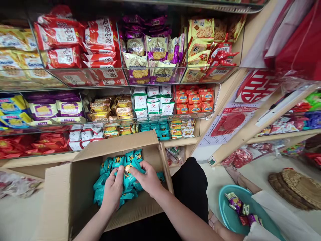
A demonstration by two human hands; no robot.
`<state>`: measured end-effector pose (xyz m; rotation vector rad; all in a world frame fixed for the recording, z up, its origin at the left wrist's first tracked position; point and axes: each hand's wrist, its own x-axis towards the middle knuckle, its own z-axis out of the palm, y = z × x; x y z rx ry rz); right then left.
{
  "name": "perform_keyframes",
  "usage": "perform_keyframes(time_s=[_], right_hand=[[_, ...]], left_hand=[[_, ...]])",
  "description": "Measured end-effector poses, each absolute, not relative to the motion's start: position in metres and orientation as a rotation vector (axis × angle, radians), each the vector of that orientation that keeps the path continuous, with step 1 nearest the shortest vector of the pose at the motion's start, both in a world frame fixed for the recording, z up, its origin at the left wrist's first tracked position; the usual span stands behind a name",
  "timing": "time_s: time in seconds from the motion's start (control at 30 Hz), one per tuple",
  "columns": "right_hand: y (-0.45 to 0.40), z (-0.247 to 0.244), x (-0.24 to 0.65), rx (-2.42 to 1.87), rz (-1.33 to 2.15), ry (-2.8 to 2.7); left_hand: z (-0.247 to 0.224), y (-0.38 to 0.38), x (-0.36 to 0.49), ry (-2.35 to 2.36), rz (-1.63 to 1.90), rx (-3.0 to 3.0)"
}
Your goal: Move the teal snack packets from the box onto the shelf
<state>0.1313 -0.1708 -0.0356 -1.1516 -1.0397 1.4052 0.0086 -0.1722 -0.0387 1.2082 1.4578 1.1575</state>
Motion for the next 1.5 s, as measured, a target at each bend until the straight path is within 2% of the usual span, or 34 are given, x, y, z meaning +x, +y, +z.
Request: perform_keyframes(time_s=[0.17, 0.43, 0.53, 0.7, 0.83, 0.9, 1.0, 1.07, 1.27, 1.5], right_hand=[[-0.162, -0.024, 0.140, -1.180, 0.975, -1.200], [-0.163, -0.016, 0.146, -1.325, 0.771, -1.147], [-0.165, -0.021, 0.144, -1.271, 0.876, -0.980], [-0.179, -0.023, 0.132, -0.899, 1.329, -0.689], [-0.183, -0.016, 0.157, -0.919, 1.298, -0.805], [-0.173, -0.013, 0.191, -1.078, 1.000, -0.914], [-0.139, -0.019, 0.248, -1.308, 0.359, -1.220], [-0.110, -0.032, 0.275, -1.427, 0.159, -1.512], [-0.017, -0.079, 0.279, -1.671, 0.026, -1.966], [0.069, -0.093, 0.253, -1.687, 0.047, -1.921]], left_hand=[[-0.015, -0.164, 0.021, 1.456, 1.223, 1.372], [-0.006, -0.163, 0.032, 1.486, 1.391, 1.480], [-0.008, -0.163, 0.036, 1.497, 1.407, 1.410], [-0.016, -0.158, 0.049, 1.459, 1.497, 1.282], [-0.008, -0.146, 0.046, 1.364, 1.276, 1.624], [0.001, -0.129, 0.033, 1.326, 1.136, 1.966], [0.010, -0.092, 0.008, 1.344, 0.783, 2.439], [0.011, -0.066, -0.005, 1.407, 0.522, 2.537], [-0.005, -0.028, -0.017, 1.446, -0.045, 2.521], [-0.011, -0.025, -0.027, 1.359, -0.083, 2.520]])
